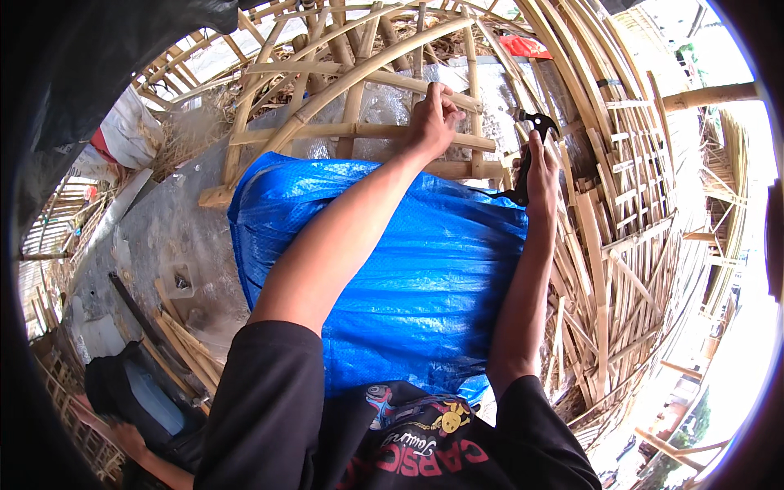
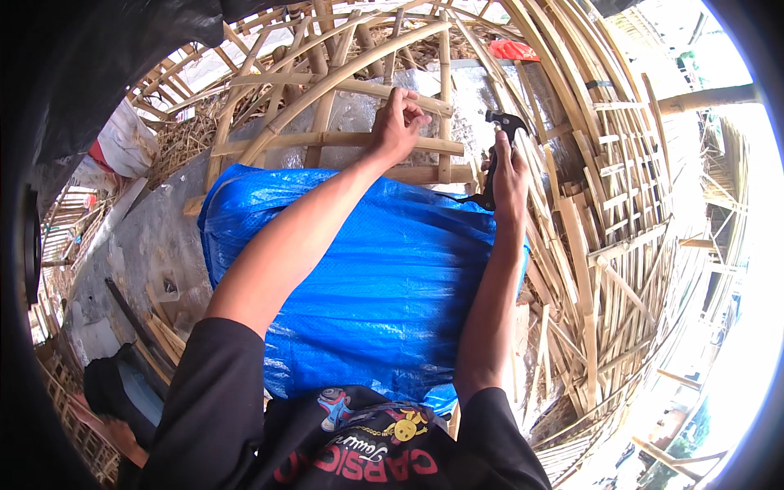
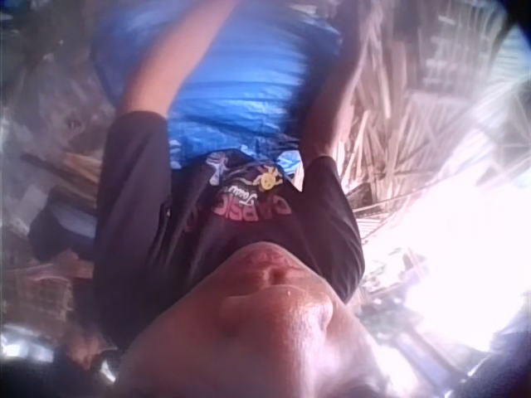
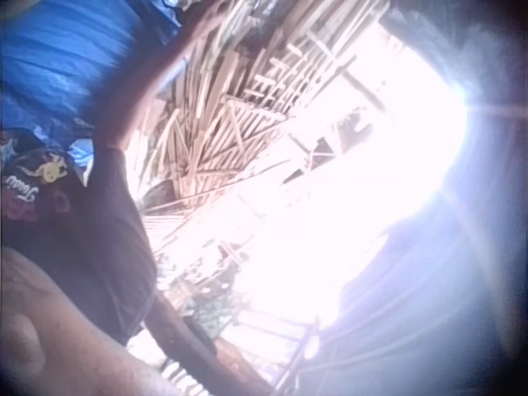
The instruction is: The person secures bamboo poles to a frame by wrapping and tying thin wire around the joints using a hammer to tighten the connection.
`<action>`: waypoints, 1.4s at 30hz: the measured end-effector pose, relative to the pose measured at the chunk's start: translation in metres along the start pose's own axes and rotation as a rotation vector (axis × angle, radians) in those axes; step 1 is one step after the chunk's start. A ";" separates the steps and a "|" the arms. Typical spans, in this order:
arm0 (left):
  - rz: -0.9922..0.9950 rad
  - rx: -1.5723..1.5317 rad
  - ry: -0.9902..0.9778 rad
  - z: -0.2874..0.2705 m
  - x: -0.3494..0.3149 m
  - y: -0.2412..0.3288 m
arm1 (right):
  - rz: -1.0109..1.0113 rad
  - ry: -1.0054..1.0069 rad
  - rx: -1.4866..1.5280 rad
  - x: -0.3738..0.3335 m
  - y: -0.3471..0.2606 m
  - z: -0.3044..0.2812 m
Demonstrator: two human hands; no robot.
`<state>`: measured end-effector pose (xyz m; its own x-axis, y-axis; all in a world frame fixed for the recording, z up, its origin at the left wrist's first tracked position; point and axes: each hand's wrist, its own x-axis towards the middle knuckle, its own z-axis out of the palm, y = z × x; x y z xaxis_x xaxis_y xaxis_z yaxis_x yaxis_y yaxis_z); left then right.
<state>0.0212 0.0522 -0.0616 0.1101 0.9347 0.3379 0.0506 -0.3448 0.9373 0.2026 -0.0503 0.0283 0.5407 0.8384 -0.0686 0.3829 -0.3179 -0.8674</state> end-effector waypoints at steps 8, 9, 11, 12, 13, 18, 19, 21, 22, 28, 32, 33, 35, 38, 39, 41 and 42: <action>-0.044 -0.024 0.030 -0.005 0.003 -0.007 | 0.164 0.082 0.690 -0.009 -0.019 0.023; -0.046 -0.033 0.040 -0.003 0.003 -0.007 | 0.163 0.085 0.687 -0.004 -0.012 0.018; -0.047 -0.042 0.050 -0.003 0.004 -0.007 | 0.104 0.036 1.022 0.007 0.005 0.009; -0.055 -0.033 0.050 -0.003 0.005 -0.006 | 0.077 0.108 1.047 0.010 0.008 0.009; -0.064 -0.025 0.049 -0.002 0.005 -0.005 | 0.077 0.110 1.048 0.014 0.011 0.011; -0.081 -0.002 0.068 -0.005 0.004 -0.004 | 0.099 0.327 0.994 0.010 0.007 0.031; -0.094 0.012 0.071 -0.005 0.004 -0.004 | 0.084 0.341 0.960 0.008 0.003 0.036; -0.086 0.018 0.064 -0.006 0.004 -0.004 | 0.092 0.390 0.968 0.005 -0.001 0.042; -0.078 0.021 0.061 -0.006 0.004 -0.004 | 0.070 0.395 0.944 0.004 -0.002 0.043; -0.070 0.023 0.050 -0.006 0.004 -0.004 | -0.042 0.508 0.773 0.004 -0.003 0.047; -0.090 0.018 0.044 -0.011 0.004 -0.005 | -0.296 0.599 0.453 -0.003 -0.024 0.046; -0.090 0.007 0.041 -0.006 0.006 -0.001 | -0.390 0.786 0.246 0.004 -0.017 0.039; -0.093 -0.002 0.043 -0.004 0.006 0.001 | -0.601 0.761 -0.133 0.020 0.003 0.012; -0.083 0.014 0.046 -0.007 0.006 -0.004 | -0.613 0.710 0.310 0.000 -0.020 0.029; -0.087 0.019 0.045 -0.008 0.005 -0.004 | -0.469 0.647 0.506 -0.007 -0.024 0.030; -0.089 0.023 0.046 -0.007 0.006 -0.004 | -0.434 0.691 0.532 -0.008 -0.031 0.030; -0.079 0.027 0.042 -0.007 0.006 -0.004 | -0.401 0.614 0.647 -0.008 -0.033 0.029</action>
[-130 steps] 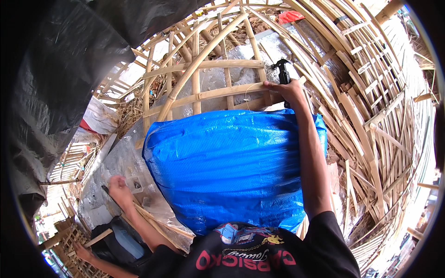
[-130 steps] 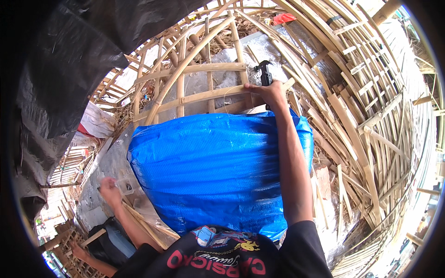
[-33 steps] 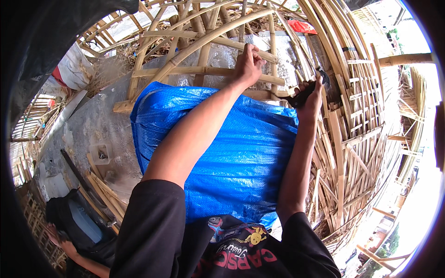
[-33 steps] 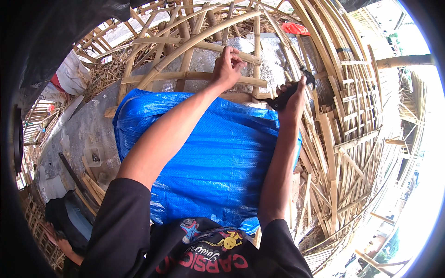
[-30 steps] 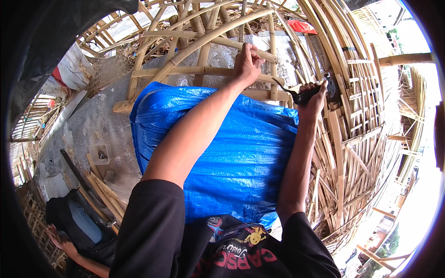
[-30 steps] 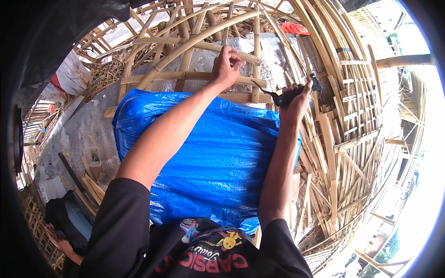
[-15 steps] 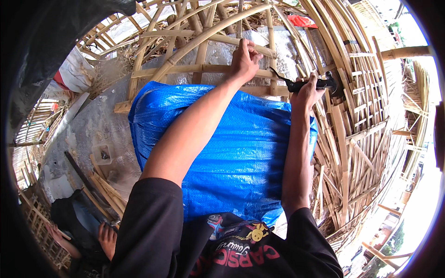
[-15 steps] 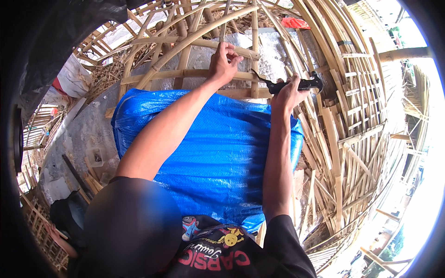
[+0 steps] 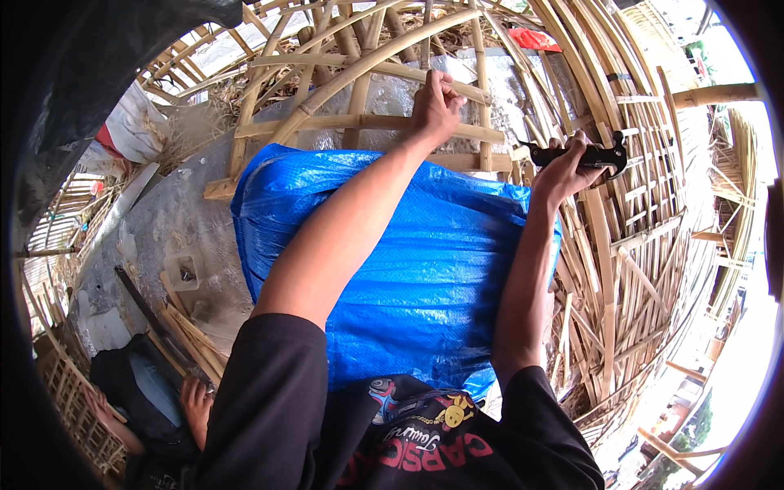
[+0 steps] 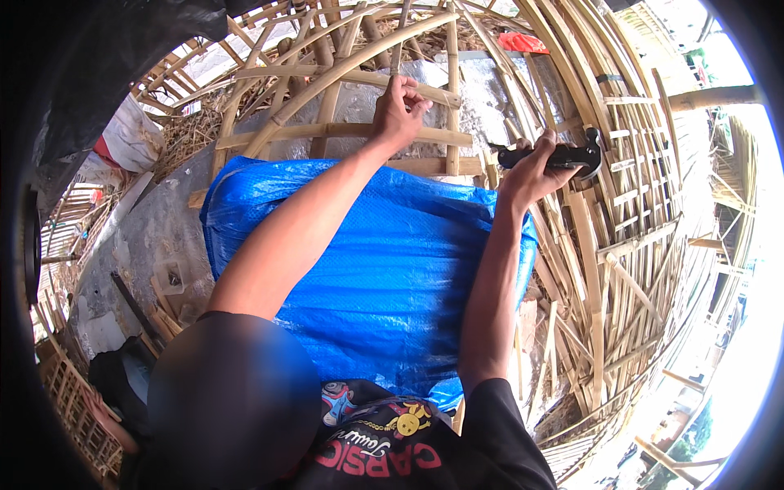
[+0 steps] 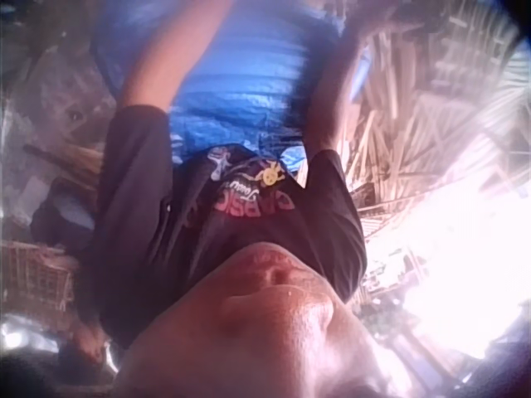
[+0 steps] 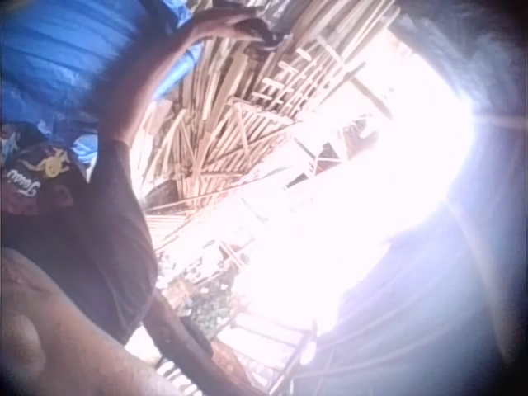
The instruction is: The person secures bamboo poles to a frame by wrapping and tying thin wire around the joints using a hammer to tighten the connection.
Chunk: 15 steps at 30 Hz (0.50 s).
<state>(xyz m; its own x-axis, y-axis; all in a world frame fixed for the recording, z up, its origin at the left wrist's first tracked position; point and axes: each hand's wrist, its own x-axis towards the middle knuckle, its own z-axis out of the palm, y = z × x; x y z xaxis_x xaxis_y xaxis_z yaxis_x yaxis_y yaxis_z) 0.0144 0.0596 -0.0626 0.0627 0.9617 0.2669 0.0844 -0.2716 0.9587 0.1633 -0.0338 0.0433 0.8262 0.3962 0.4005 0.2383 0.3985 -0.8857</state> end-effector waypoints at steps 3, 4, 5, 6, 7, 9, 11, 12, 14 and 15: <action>0.028 -0.001 -0.028 0.000 0.000 0.001 | 0.167 -0.068 0.198 0.000 -0.002 0.000; 0.045 -0.009 -0.057 0.001 -0.001 0.003 | 0.220 -0.131 0.281 0.000 -0.002 -0.002; 0.041 -0.013 -0.059 0.002 -0.001 0.006 | 0.272 -0.194 0.364 0.000 -0.001 -0.004; 0.043 0.038 -0.119 -0.001 0.000 0.003 | 0.295 -0.225 0.398 -0.003 -0.002 -0.002; 0.045 0.089 -0.179 -0.004 0.001 0.003 | 0.301 -0.229 0.402 -0.005 -0.002 0.001; 0.248 0.086 -0.058 -0.003 0.001 -0.003 | 0.282 -0.305 0.375 -0.009 -0.001 0.003; 0.173 0.086 -0.086 -0.001 0.000 0.000 | 0.240 -0.301 0.369 -0.013 0.004 0.007; 0.172 0.089 -0.087 -0.002 0.000 0.000 | 0.165 -0.349 0.310 -0.015 0.004 0.011; 0.178 0.065 -0.049 -0.004 0.002 -0.001 | 0.081 -0.425 0.208 -0.021 0.004 0.014; 0.177 0.063 -0.052 -0.004 0.002 0.002 | 0.050 -0.455 0.191 -0.023 0.008 0.015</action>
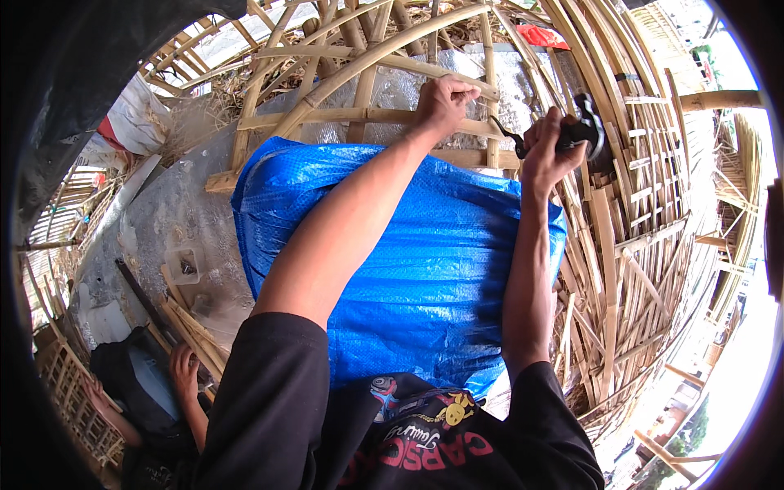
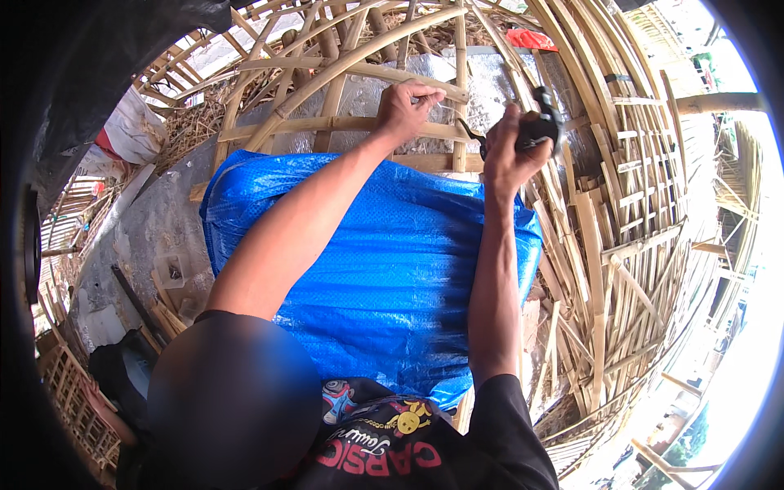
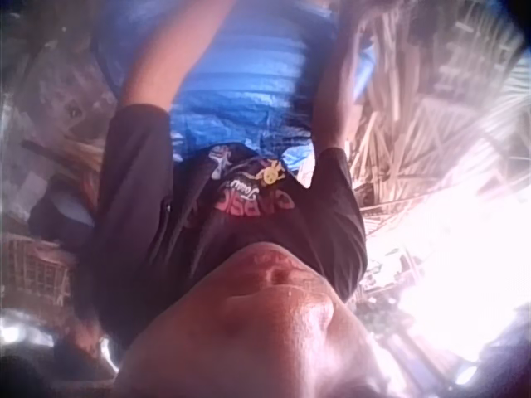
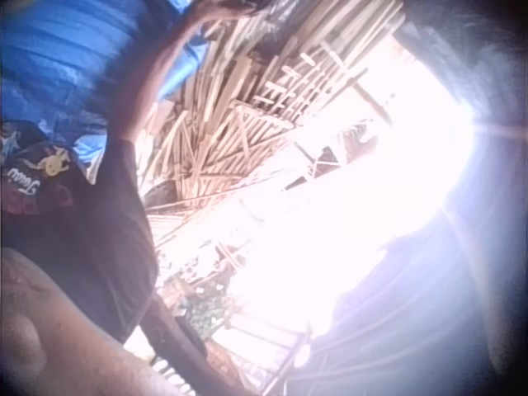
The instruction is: The person secures bamboo poles to a frame by wrapping and tying thin wire around the joints using a hammer to tighten the connection.
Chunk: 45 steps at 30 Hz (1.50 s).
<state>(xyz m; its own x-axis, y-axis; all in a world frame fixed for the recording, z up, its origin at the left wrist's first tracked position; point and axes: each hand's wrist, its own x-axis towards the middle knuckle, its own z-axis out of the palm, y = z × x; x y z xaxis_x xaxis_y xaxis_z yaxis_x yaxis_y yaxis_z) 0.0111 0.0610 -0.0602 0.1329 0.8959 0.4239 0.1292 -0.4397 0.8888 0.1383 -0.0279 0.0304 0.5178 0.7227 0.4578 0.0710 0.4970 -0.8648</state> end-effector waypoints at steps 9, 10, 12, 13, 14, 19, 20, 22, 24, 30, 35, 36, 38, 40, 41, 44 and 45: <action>-0.201 -0.041 -0.004 -0.001 0.005 -0.006 | 0.093 0.079 -0.246 0.000 0.013 0.002; -0.256 -0.133 -0.014 0.000 0.004 -0.003 | 0.093 0.081 -0.249 0.001 0.010 0.002; -0.312 -0.221 -0.021 0.000 0.004 -0.003 | 0.120 0.093 -0.192 0.001 0.005 0.003; -0.298 -0.240 -0.010 -0.002 0.005 -0.007 | 0.113 0.109 -0.174 0.000 0.006 0.006; -0.284 -0.257 0.001 -0.004 0.005 -0.010 | 0.115 0.108 -0.170 -0.001 0.006 0.008; -0.334 -0.263 -0.027 0.000 0.004 -0.005 | 0.021 0.105 -0.270 0.001 0.016 -0.001; -0.354 -0.246 -0.039 0.001 0.004 -0.004 | 0.020 0.107 -0.272 0.001 0.017 -0.004; -0.334 -0.181 -0.048 0.002 0.005 -0.006 | -0.078 0.194 -0.310 0.005 0.016 -0.005; -0.315 -0.115 -0.058 0.002 0.005 -0.009 | -0.133 0.203 -0.430 0.013 0.016 -0.023; -0.093 -0.080 -0.020 -0.002 0.004 -0.013 | -0.021 0.294 -0.025 0.015 -0.009 -0.012; -0.339 -0.298 0.037 -0.002 0.008 0.002 | 0.122 0.164 0.008 0.023 -0.017 -0.029; -0.463 -0.461 0.119 -0.001 0.008 0.005 | 0.121 0.168 0.012 0.024 -0.016 -0.032; -0.513 -0.546 0.166 -0.004 0.012 0.007 | 0.301 0.031 -0.377 0.025 -0.013 -0.037; -0.609 -0.612 0.319 -0.003 0.012 0.011 | 0.350 -0.116 -0.533 0.020 -0.007 -0.035; -0.592 -0.631 0.318 -0.002 0.013 0.010 | 0.376 -0.162 -0.556 0.016 -0.002 -0.037; -0.308 -0.353 0.115 -0.005 0.008 0.001 | 0.596 -0.231 -0.441 0.009 -0.003 -0.027; -0.243 -0.262 0.068 -0.001 0.007 0.002 | 0.627 -0.208 -0.410 0.010 -0.004 -0.031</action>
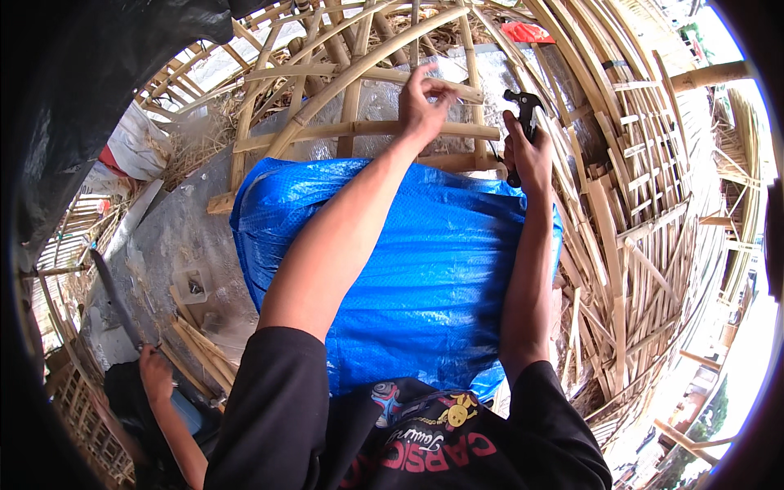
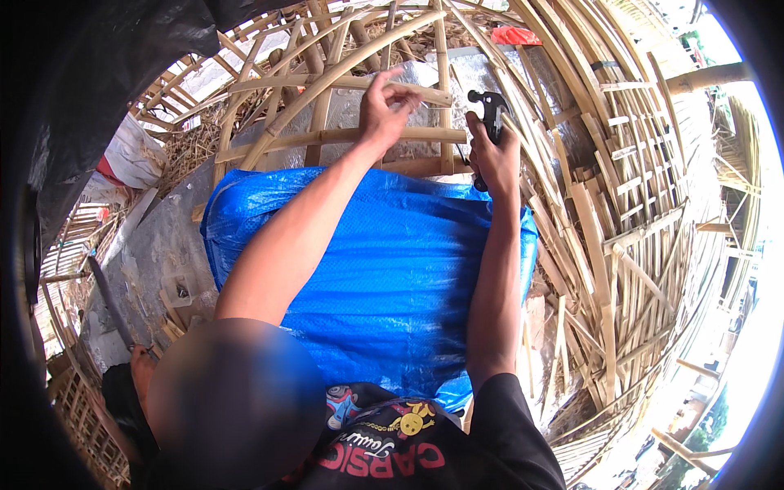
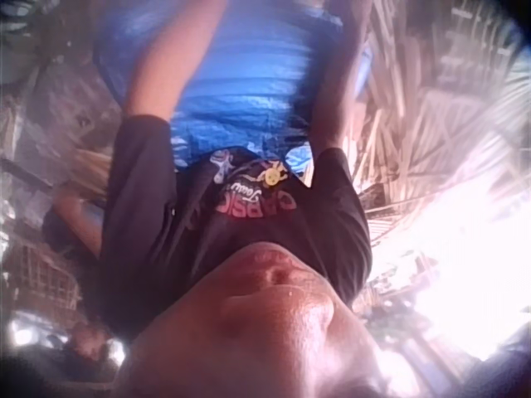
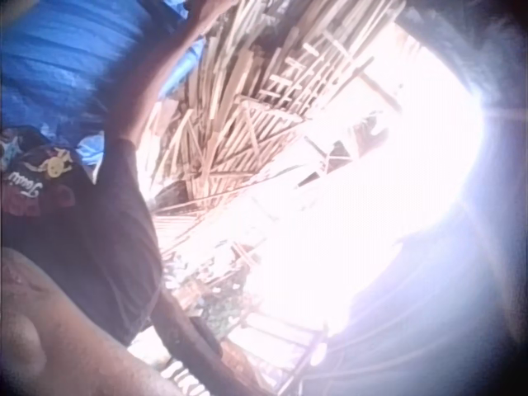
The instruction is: The person secures bamboo poles to a frame by wrapping and tying thin wire around the joints using a hammer to tighten the connection.
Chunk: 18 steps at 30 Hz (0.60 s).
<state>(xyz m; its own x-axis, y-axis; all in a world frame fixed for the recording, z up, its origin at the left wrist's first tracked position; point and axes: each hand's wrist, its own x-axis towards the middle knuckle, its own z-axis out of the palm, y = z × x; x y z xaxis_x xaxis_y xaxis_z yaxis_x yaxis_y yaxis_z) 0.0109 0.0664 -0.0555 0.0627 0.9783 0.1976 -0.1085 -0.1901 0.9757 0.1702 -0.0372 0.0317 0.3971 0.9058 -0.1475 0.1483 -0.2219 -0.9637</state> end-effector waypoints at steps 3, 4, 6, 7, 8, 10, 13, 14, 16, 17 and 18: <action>0.079 0.122 -0.115 0.005 -0.007 -0.002 | -0.022 0.146 0.019 0.003 0.005 -0.007; 0.026 0.088 -0.119 0.005 -0.006 -0.002 | -0.018 0.185 -0.051 0.004 0.007 -0.012; 0.019 0.063 -0.093 0.002 -0.005 -0.004 | 0.028 0.197 -0.158 -0.002 0.003 -0.017; 0.014 0.043 -0.064 0.000 -0.004 -0.005 | 0.072 0.206 -0.260 -0.006 0.000 -0.017; -0.002 0.076 -0.062 -0.002 -0.004 -0.007 | 0.039 0.146 -0.257 -0.009 0.002 -0.020; 0.014 0.082 -0.063 0.002 -0.002 -0.008 | 0.069 0.185 -0.133 -0.004 0.021 -0.030; 0.021 0.091 -0.060 0.004 -0.001 -0.008 | 0.168 0.117 0.154 0.004 0.031 -0.047; 0.015 0.092 -0.056 0.005 0.000 -0.008 | 0.215 0.115 0.220 0.006 0.032 -0.050; 0.005 0.081 -0.054 0.002 0.000 -0.009 | 0.322 0.114 0.299 0.008 0.031 -0.053; -0.006 0.067 -0.052 0.001 0.000 -0.009 | 0.322 0.111 0.300 0.008 0.031 -0.055; -0.003 0.066 -0.051 0.001 0.000 -0.008 | 0.284 0.153 0.405 0.010 0.032 -0.059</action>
<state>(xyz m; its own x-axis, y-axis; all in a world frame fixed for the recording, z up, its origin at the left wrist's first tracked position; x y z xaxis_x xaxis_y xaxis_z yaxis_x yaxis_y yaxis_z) 0.0131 0.0679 -0.0628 0.1134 0.9737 0.1975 -0.0429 -0.1938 0.9801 0.2320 -0.0567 0.0130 0.5032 0.7604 -0.4106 -0.3348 -0.2665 -0.9038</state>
